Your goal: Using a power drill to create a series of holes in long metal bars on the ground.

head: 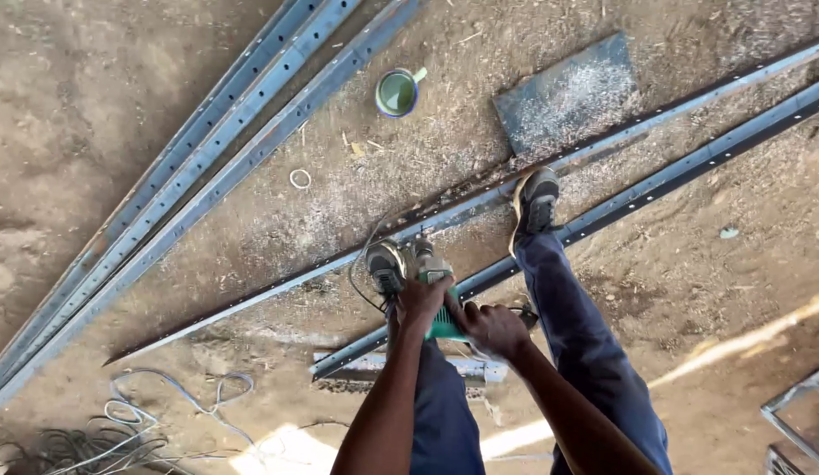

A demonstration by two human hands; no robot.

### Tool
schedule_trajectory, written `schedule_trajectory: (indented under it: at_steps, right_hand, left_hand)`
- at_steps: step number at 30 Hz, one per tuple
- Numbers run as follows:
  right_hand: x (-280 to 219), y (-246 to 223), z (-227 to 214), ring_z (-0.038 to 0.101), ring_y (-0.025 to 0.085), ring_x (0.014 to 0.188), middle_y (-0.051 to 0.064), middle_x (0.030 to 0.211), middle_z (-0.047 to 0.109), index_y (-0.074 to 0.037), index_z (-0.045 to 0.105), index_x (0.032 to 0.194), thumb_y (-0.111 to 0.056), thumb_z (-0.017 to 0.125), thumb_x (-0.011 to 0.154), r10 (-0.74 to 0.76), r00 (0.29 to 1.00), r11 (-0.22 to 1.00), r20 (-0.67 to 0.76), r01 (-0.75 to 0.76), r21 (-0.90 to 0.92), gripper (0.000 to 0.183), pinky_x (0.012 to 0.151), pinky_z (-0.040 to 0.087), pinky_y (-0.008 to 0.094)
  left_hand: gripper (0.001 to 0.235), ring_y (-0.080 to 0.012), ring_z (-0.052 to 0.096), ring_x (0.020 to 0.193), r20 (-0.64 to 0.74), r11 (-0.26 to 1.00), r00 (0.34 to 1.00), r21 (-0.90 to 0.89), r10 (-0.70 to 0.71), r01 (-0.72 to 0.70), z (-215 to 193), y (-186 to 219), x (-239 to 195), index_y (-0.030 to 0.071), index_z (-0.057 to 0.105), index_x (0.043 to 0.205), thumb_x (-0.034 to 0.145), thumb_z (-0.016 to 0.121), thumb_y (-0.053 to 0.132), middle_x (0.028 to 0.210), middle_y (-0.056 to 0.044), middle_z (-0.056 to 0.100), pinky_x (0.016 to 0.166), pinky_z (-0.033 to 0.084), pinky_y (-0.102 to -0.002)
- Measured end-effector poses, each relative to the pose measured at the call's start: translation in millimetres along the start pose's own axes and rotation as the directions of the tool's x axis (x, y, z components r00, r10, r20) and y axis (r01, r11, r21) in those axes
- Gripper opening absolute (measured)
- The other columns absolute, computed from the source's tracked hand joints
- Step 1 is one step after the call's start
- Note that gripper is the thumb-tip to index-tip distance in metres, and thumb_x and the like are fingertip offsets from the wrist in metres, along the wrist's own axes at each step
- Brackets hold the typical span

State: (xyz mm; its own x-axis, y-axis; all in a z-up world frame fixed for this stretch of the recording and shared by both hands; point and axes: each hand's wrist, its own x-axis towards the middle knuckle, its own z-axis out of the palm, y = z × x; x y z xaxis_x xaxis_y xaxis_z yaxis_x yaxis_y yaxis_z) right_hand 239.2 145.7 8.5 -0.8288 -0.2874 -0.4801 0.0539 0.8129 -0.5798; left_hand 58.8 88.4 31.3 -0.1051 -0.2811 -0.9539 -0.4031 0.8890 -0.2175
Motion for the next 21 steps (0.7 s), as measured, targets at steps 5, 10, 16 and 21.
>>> schedule_trajectory:
  at_steps: [5, 10, 16, 21]
  right_hand:
    - [6, -6, -79, 0.074, 0.027, 0.067, 0.006, 0.090, 0.059, -0.020, 0.072, 0.097, -0.016, 0.064, 0.080, 0.024, 0.995, 1.000, 0.100, -0.023, -0.005, 0.019, 0.053, 0.060, 0.041]
    - [18, -24, -24, 0.072, 0.032, 0.056, 0.009, 0.085, 0.054, -0.013, 0.070, 0.105, -0.026, 0.065, 0.078, 0.056, 0.997, 0.997, -0.062, -0.052, 0.056, 0.031, 0.044, 0.058, 0.046]
    - [33, -44, 10, 0.074, 0.037, 0.058, 0.014, 0.089, 0.058, 0.003, 0.048, 0.141, -0.019, 0.065, 0.079, 0.151, 0.980, 0.979, -0.127, -0.131, 0.153, 0.068, 0.044, 0.061, 0.049]
    - [21, -35, 0, 0.074, 0.045, 0.090, 0.027, 0.121, 0.057, -0.002, 0.053, 0.141, -0.017, 0.067, 0.086, 0.068, 0.977, 0.973, 0.200, -0.109, 0.202, 0.059, 0.066, 0.064, 0.057]
  left_hand:
    - [0.088, -0.0389, 0.051, 0.136, 0.016, 0.999, 0.999, -0.033, 0.034, -0.034, -5, 7, -6, 0.014, 0.053, 0.145, 0.072, 0.075, 0.058, 0.139, -0.020, 0.058, 0.108, 0.043, -0.051]
    - [0.098, -0.0401, 0.056, 0.132, 0.060, 0.999, 0.998, 0.045, 0.025, -0.028, 2, -34, 56, 0.008, 0.054, 0.144, 0.068, 0.076, 0.066, 0.137, -0.023, 0.061, 0.103, 0.045, -0.051]
    - [0.100, -0.0414, 0.051, 0.136, 0.098, 0.984, 0.991, 0.139, 0.096, -0.109, -27, -21, 42, 0.001, 0.052, 0.144, 0.069, 0.075, 0.064, 0.139, -0.024, 0.058, 0.112, 0.039, -0.054]
    - [0.100, -0.0419, 0.049, 0.139, 0.051, 0.995, 0.997, 0.072, 0.060, -0.063, -9, -25, 41, -0.004, 0.058, 0.139, 0.064, 0.080, 0.059, 0.144, -0.026, 0.056, 0.111, 0.042, -0.054]
